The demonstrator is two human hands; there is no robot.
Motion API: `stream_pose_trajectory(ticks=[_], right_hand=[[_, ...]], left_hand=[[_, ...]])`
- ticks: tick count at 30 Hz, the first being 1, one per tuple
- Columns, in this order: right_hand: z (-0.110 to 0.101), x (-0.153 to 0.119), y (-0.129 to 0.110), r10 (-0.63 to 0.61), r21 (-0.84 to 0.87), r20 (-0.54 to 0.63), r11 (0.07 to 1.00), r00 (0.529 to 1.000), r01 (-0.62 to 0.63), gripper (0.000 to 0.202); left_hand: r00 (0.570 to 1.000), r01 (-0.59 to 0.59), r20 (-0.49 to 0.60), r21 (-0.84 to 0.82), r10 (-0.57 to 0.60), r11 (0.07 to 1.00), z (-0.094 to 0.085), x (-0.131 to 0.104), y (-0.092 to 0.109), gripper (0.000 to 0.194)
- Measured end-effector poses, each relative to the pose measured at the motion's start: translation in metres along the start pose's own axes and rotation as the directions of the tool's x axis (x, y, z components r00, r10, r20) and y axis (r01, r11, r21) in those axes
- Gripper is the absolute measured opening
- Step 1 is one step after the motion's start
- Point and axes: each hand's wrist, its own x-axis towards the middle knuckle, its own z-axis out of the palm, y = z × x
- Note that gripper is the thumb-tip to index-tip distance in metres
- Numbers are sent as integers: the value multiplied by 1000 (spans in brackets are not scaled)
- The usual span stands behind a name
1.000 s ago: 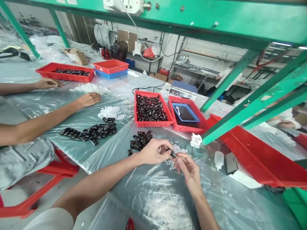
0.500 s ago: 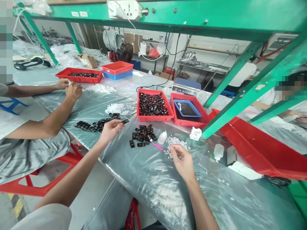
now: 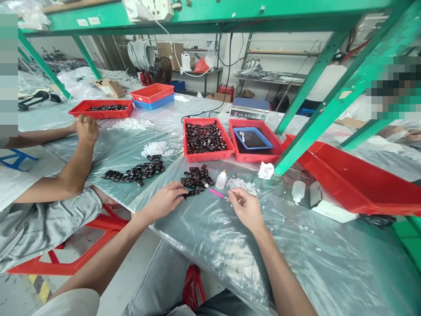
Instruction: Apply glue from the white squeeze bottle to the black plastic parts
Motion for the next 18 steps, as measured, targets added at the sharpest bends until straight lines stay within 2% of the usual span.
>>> stream_pose_trajectory(ticks=[3,7,9,11,14,16,18], right_hand=[[1,-2,-4,-19,-8,7,1000,1000,19,23],[5,-6,-15,-26,70,46,997,999,23,22],[8,-6,-18,-28,126,63,992,998,19,25],[10,-6,-18,-31,157,51,987,998,23,33],[7,-2,-12,-4,177,-66,984,998,16,35],[1,3,-5,42,199,-166,980,985,-8,34],[-7,7,0,82,218,-249,976,965,-27,33]], left_hand=[[1000,20,15,-15,-20,1000,2,3,10,32],[991,89,-78,-255,-112,963,13,7,37,29],[985,69,-125,-359,-121,931,22,20,56,27],[987,-11,-151,-400,-54,917,30,42,77,22],[979,-169,-160,-314,124,934,36,83,100,15],[945,-304,-200,-237,259,923,36,103,105,17],[888,-411,-310,-209,339,887,35,114,100,24]])
